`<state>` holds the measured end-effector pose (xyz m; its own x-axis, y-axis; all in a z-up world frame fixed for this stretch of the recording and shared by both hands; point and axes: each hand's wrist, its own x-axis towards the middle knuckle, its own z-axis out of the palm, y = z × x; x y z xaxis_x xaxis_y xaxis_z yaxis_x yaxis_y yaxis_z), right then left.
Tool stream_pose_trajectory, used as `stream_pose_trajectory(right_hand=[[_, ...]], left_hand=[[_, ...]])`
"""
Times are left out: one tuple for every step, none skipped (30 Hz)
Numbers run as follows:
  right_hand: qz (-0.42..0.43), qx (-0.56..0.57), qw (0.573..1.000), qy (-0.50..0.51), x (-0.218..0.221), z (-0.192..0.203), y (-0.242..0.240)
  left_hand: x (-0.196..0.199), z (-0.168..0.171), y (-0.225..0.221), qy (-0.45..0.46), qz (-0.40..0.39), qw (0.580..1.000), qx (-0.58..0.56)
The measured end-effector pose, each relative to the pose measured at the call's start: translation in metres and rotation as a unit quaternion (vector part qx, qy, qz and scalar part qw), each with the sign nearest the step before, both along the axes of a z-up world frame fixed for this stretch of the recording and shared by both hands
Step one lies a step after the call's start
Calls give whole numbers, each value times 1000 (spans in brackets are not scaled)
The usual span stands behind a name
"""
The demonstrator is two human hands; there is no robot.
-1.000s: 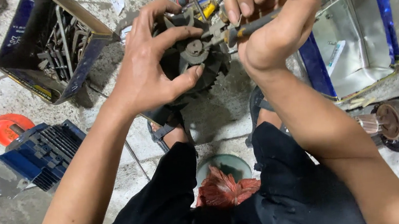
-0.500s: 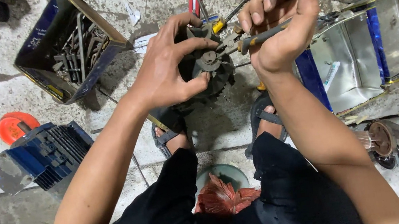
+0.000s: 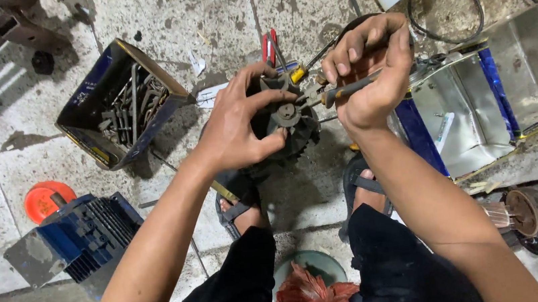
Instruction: Removing the protective cover and the cooling fan from an electric motor and marking the housing for alignment.
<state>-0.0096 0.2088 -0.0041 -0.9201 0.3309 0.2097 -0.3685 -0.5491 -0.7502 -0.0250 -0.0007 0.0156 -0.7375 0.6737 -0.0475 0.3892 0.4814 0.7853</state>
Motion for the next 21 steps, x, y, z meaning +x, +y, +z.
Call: stream_pose_trajectory(right_hand=[[-16, -23, 999, -20, 0, 2, -1], [-16, -23, 999, -21, 0, 5, -2], [-21, -17, 999, -19, 0, 6, -4], [-27, -10, 999, -18, 0, 8, -6], [-27, -10, 999, -18, 0, 8, -6], [-27, -1, 999, -18, 0, 7, -6], [-27, 7, 999, -18, 1, 7, -5], [-28, 7, 999, -19, 2, 7, -6], [-26, 12, 1000, -12, 2, 7, -6], [-25, 16, 1000, -4, 2, 7, -7], [-26, 15, 1000, -4, 1, 8, -8], [-33, 29, 999, -2, 2, 8, -8], [-39, 43, 998, 0, 2, 9, -9], [-43, 42, 998, 0, 1, 10, -9], [-46, 39, 998, -8, 0, 11, -9], [-51, 36, 998, -17, -1, 12, -8], [-55, 35, 998, -16, 0, 12, -8], [-49, 38, 998, -19, 1, 12, -8], [-43, 41, 998, -21, 2, 12, -8], [-47, 39, 998, -22, 3, 9, -7], [-37, 14, 999, -17, 5, 5, -7]], left_hand=[[0, 0, 0, -4, 3, 1000, -6], [1, -1, 0, -5, 3, 1000, -6], [1, -3, 0, -2, 2, 1000, -9], [0, -4, 0, 0, 0, 1000, -11], [0, -3, 0, 0, 0, 1000, -11], [1, -3, 0, -2, 1, 1000, -9], [1, -3, 0, -4, 2, 1000, -6], [1, -3, 0, -5, 1, 1000, -7], [2, -3, 0, 0, 3, 1000, -9], [1, -2, 0, 6, 5, 1000, -11], [0, -3, 0, 6, 4, 1000, -12], [0, -3, 0, 6, 2, 1000, -14], [0, -4, 0, 5, 0, 1000, -17], [0, -3, 0, 6, -3, 1000, -18], [0, -2, 0, 8, -1, 1000, -18], [0, -1, 0, 11, -1, 1000, -17], [0, 1, 1, 11, -5, 1000, -18], [-1, 3, 0, 3, -4, 1000, -26], [-1, 4, 0, -5, -3, 999, -34], [-1, 4, 0, -5, -8, 999, -36], [0, 3, 0, -3, -6, 1000, -29]])
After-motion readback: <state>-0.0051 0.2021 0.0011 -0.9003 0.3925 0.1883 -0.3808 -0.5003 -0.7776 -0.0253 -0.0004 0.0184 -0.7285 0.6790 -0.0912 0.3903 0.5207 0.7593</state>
